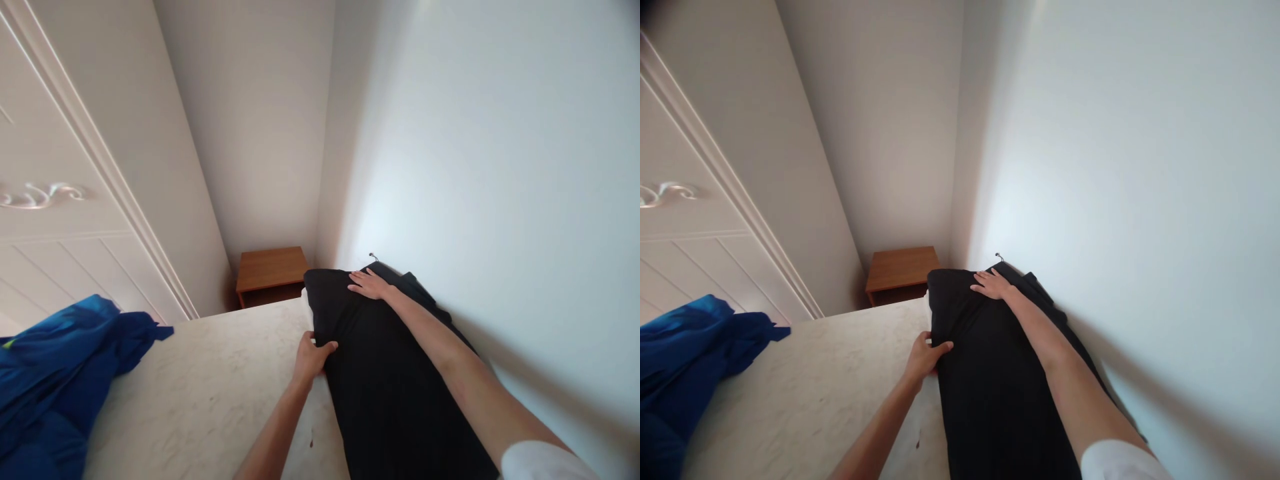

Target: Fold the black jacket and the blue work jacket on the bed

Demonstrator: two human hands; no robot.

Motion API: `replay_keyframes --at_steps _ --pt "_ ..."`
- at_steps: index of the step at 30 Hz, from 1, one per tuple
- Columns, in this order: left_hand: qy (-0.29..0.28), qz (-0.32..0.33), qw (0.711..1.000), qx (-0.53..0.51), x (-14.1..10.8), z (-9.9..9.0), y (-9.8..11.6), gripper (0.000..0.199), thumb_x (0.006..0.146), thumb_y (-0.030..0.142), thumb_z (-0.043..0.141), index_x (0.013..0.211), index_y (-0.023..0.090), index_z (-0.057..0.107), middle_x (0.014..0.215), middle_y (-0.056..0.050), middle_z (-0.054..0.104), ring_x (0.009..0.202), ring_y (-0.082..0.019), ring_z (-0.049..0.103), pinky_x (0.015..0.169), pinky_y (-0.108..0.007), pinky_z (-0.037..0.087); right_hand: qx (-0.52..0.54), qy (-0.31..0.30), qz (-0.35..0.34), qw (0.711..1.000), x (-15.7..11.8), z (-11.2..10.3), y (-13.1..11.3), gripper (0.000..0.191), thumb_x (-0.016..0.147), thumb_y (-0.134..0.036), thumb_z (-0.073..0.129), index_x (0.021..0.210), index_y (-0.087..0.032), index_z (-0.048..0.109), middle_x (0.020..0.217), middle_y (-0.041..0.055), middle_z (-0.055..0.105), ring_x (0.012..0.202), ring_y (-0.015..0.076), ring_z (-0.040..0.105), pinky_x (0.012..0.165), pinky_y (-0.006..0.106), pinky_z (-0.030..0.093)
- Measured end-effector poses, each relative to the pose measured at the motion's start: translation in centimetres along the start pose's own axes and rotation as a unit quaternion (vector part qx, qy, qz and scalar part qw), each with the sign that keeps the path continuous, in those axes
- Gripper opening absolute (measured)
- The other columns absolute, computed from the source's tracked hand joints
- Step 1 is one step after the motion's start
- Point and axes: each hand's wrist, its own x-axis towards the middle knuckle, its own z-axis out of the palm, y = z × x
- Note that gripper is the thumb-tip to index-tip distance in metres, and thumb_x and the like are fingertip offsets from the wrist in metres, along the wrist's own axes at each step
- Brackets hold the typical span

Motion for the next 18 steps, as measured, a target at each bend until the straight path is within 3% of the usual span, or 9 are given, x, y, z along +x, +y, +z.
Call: replay_keyframes --at_steps 4,8,10,12,13,15,16,18 --pt "-0.009 0.009 0.999 0.04 0.0 -0.1 -0.7 0.049 0.079 0.037 0.072 0.118 0.019 0.048 0.093 -0.011 0.072 0.074 -0.025 0.071 0.056 -0.032 0.052 -0.024 -0.034 0.057 0.998 2.1 -0.4 3.1 0.074 0.099 -0.061 0.023 0.15 -0.01 0.043 0.156 0.0163 0.036 0.148 0.0276 0.029 0.121 0.044 0.019" --pt "0.025 0.045 0.986 0.156 -0.2 -0.8 1.0 0.067 0.086 0.051 0.061 0.138 0.016 0.039 0.117 -0.019 0.069 0.111 -0.034 0.065 0.09 -0.042 0.052 -0.028 -0.039 0.073 0.996 3.4 -0.9 3.4 0.064 0.101 -0.052 0.025 0.139 -0.009 0.055 0.144 0.0194 0.052 0.137 0.0287 0.046 0.114 0.042 0.033" --pt "0.084 0.109 0.965 0.221 0.4 -1.2 2.8 0.077 0.09 0.056 0.051 0.149 0.011 0.028 0.135 -0.024 0.058 0.13 -0.037 0.052 0.104 -0.047 0.043 -0.032 -0.013 0.068 0.997 3.5 -1.1 2.3 0.061 0.102 -0.05 0.025 0.138 -0.009 0.054 0.144 0.02 0.052 0.137 0.0299 0.046 0.115 0.045 0.031" --pt "0.127 0.214 0.925 0.286 1.9 -1.4 4.8 0.075 0.095 0.056 0.042 0.152 0.011 0.026 0.151 -0.023 0.043 0.145 -0.035 0.033 0.115 -0.047 0.03 -0.034 0.025 0.045 0.998 3.2 -1.5 0.7 0.059 0.103 -0.049 0.025 0.139 -0.011 0.052 0.148 0.0184 0.047 0.142 0.0293 0.039 0.118 0.045 0.024" --pt "0.122 0.271 0.899 0.321 2.9 -1.2 5.7 0.071 0.096 0.054 0.039 0.153 0.013 0.029 0.157 -0.02 0.035 0.15 -0.032 0.023 0.119 -0.046 0.024 -0.036 0.048 0.024 0.998 2.9 -1.6 -0.1 0.058 0.103 -0.05 0.026 0.139 -0.013 0.052 0.15 0.0169 0.046 0.143 0.0286 0.037 0.12 0.045 0.02" --pt "0.058 0.361 0.848 0.383 5.4 -0.7 7.0 0.064 0.098 0.051 0.035 0.152 0.016 0.035 0.163 -0.012 0.025 0.153 -0.027 0.009 0.123 -0.043 0.013 -0.046 0.097 -0.024 0.994 2.1 -2.0 -1.1 0.056 0.102 -0.052 0.029 0.138 -0.017 0.054 0.15 0.0143 0.047 0.143 0.0277 0.037 0.121 0.044 0.016" --pt "0.017 0.376 0.832 0.407 6.6 -0.4 7.4 0.063 0.099 0.051 0.033 0.151 0.017 0.037 0.164 -0.01 0.023 0.154 -0.026 0.006 0.124 -0.043 0.009 -0.052 0.118 -0.037 0.991 1.6 -2.2 -1.1 0.055 0.102 -0.053 0.031 0.136 -0.017 0.055 0.149 0.0143 0.048 0.142 0.0282 0.037 0.121 0.045 0.016" --pt "-0.039 0.352 0.827 0.436 8.9 0.3 7.4 0.066 0.099 0.054 0.03 0.152 0.014 0.037 0.164 -0.012 0.021 0.153 -0.028 0.007 0.123 -0.045 0.009 -0.06 0.12 -0.009 0.991 0.5 -2.4 -0.3 0.055 0.101 -0.053 0.033 0.135 -0.016 0.056 0.147 0.0163 0.049 0.142 0.0302 0.038 0.121 0.047 0.017"
